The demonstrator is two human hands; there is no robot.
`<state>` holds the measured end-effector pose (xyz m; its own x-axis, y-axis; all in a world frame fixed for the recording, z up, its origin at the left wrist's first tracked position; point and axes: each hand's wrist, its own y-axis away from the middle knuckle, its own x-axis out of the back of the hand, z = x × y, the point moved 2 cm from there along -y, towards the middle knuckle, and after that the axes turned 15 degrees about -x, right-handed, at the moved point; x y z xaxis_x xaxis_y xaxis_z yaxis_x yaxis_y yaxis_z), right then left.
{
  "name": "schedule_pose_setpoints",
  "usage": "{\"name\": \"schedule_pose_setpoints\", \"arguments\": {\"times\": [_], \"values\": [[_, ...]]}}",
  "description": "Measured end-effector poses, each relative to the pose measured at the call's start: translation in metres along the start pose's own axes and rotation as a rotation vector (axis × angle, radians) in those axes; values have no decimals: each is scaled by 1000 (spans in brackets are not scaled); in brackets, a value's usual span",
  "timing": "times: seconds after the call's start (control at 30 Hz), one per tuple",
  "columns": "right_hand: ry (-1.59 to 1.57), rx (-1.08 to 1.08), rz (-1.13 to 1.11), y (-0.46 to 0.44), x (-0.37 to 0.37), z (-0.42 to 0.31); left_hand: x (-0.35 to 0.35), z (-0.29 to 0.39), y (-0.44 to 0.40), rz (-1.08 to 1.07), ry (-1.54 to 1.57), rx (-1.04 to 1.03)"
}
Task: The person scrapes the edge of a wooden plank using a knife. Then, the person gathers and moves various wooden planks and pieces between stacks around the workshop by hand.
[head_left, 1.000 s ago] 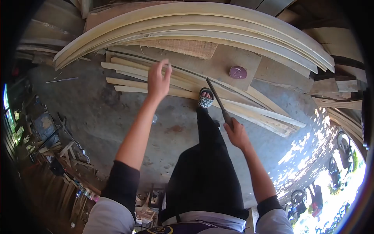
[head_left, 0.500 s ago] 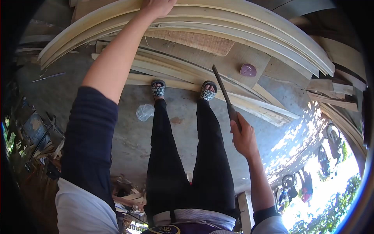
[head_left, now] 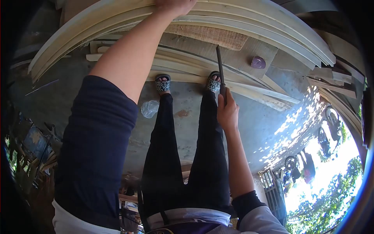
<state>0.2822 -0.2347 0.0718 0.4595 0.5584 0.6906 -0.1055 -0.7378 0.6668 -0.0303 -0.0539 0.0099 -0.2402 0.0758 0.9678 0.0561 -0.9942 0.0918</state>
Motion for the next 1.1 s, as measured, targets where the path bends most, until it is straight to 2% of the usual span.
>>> {"name": "schedule_pose_setpoints", "arguments": {"times": [0.07,0.17,0.27,0.37,0.47,0.57,0.67,0.7,0.77,0.87,1.0,1.1], "values": [[6,58,37,-3,-4,5,-7,-1,0,54,-3,-7],[-14,22,-45,-10,1,7,-8,-2,-1,65,6,9],[-269,-354,-338,-8,16,-3,-8,-1,-1,86,-5,17],[-639,-435,-613,-12,19,2,-14,-2,-2,119,-47,3],[-1149,-658,-816,-12,11,16,-10,-1,-1,109,-39,4],[-1639,-674,-1116,-11,4,20,-12,-1,-2,104,-36,2],[-1305,-621,-882,-6,4,8,-14,-1,-1,91,-43,0],[-1034,-537,-762,-8,5,7,-14,-1,-2,88,-43,3],[-499,-360,-512,-12,8,5,-19,-3,-3,110,-51,-1],[45,89,22,-11,22,2,-18,-2,-2,89,-55,5],[107,-19,-36,0,51,-4,-15,-1,-2,77,-51,11],[114,-30,-44,19,63,-10,-27,-4,-1,180,-110,-10]]}}
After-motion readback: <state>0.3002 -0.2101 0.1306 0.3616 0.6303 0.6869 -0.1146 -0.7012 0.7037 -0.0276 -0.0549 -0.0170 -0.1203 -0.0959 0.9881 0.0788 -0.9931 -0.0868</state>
